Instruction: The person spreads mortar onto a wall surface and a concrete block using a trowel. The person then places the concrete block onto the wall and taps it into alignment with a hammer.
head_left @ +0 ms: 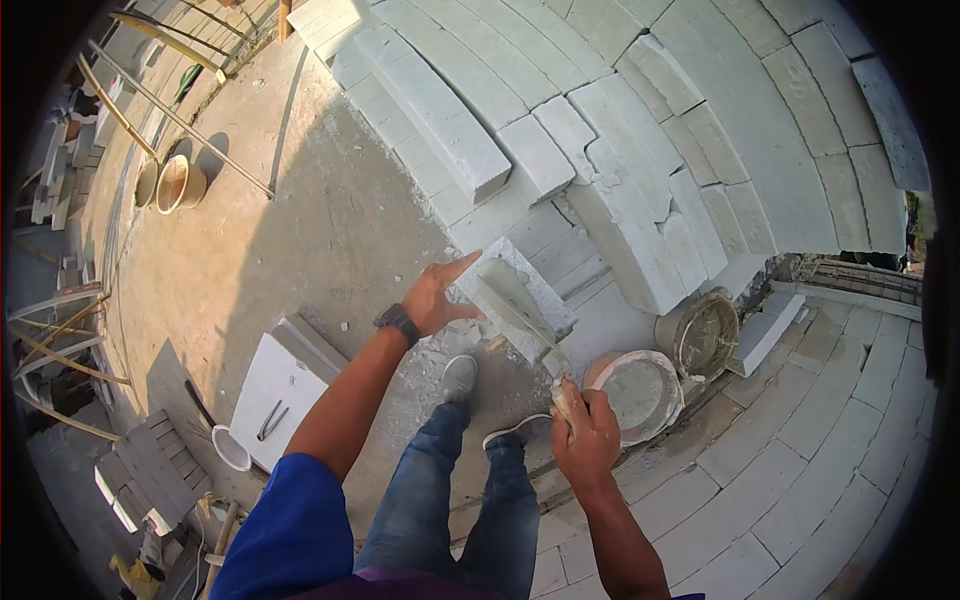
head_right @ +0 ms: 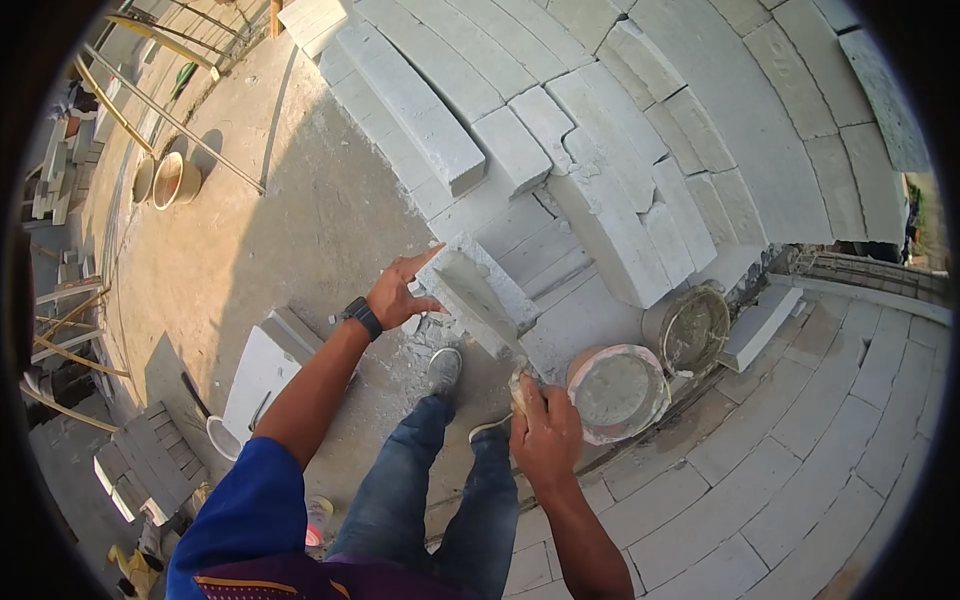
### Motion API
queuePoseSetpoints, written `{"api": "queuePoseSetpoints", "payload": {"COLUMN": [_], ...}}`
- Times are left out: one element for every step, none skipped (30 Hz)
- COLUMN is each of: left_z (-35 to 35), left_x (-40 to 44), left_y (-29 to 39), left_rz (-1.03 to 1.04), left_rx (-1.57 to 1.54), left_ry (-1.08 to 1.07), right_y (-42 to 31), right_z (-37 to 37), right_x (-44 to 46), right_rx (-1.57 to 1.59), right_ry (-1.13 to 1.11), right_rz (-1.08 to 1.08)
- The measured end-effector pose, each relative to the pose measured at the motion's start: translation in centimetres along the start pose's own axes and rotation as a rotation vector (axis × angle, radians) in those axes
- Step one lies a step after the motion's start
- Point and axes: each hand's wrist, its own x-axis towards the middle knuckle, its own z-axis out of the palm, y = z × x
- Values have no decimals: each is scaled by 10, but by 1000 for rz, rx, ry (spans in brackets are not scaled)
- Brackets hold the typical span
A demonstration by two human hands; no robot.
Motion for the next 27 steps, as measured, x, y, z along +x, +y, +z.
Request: {"api": "queuePoseSetpoints", "payload": {"left_z": [-3, -3, -2, 0, 2, 1, -2, -3, -2, -1, -1, 0, 1, -1, -2, -2, -2, 0, 2, 4, 1, 0, -1, 1, 4, 4, 0], "left_x": [3, 1, -1, -3, -5, -1, 4, 3, -1, -2, -3, -2, -1, 0, 0, -2, -2, -1, -1, 1, 1, -1, -1, -1, -3, -3, 0], "left_y": [0, 0, 1, 0, -2, -1, 0, 1, 2, 0, -1, -1, 0, 1, 1, 1, 2, 3, 2, -3, -2, -2, -2, 0, 0, -2, -2], "left_rz": [-10, -27, -45, -36, -23, -4, -5, -17, -33, -37, -39, -37, -23, -10, -3, -34, -65, -92, -54, -14, 18, -16, -46, -74, -57, -34, -13], "left_rx": [5, 5, 3, 6, 9, 15, 4, -8, -25, -14, -5, 3, -4, -6, -9, -6, -5, -5, 3, 16, 29, 26, 20, 11, 19, 32, 49], "left_ry": [-3, -9, -18, -10, -3, 7, 3, -1, -12, -6, -1, 3, -3, -2, -4, -6, -10, -16, -12, -2, 9, 2, -6, -14, -20, -22, -18], "right_y": [2, 2, 3, 4, 5, 6, 6, 5, 4, 3, 2, 2, 0, 0, -1, -3, -3, -4, -5, -5, -6, -7, -7, -6, -5, -4, -3], "right_z": [1, 2, 2, 1, -1, -1, 1, 3, 4, 4, 4, 3, 4, 5, 6, 5, 4, 3, 3, 5, 6, 7, 7, 5, 3, 2, 3], "right_x": [-2, -4, -3, 0, 0, -3, -5, -6, -6, -3, -3, -7, -7, -4, 0, 1, 1, -1, -1, 2, 3, 0, -3, -4, -3, -1, 2], "right_rx": [47, 94, 66, 36, 4, 30, 60, 95, 78, 58, 37, 53, 68, 85, 68, 51, 32, 36, 39, 45, 60, 74, 84, 70, 55, 40, 59], "right_ry": [36, 64, 26, -12, -47, -22, 7, 25, 4, -13, -30, -22, -7, 10, 14, 13, 12, 3, 1, 4, 29, 46, 65, 26, -9, -37, 7], "right_rz": [0, 3, 3, 5, 11, 26, 31, 35, 33, 34, 39, 48, 52, 48, 35, 26, 21, 26, 30, 26, 25, 30, 35, 34, 34, 31, 33]}}
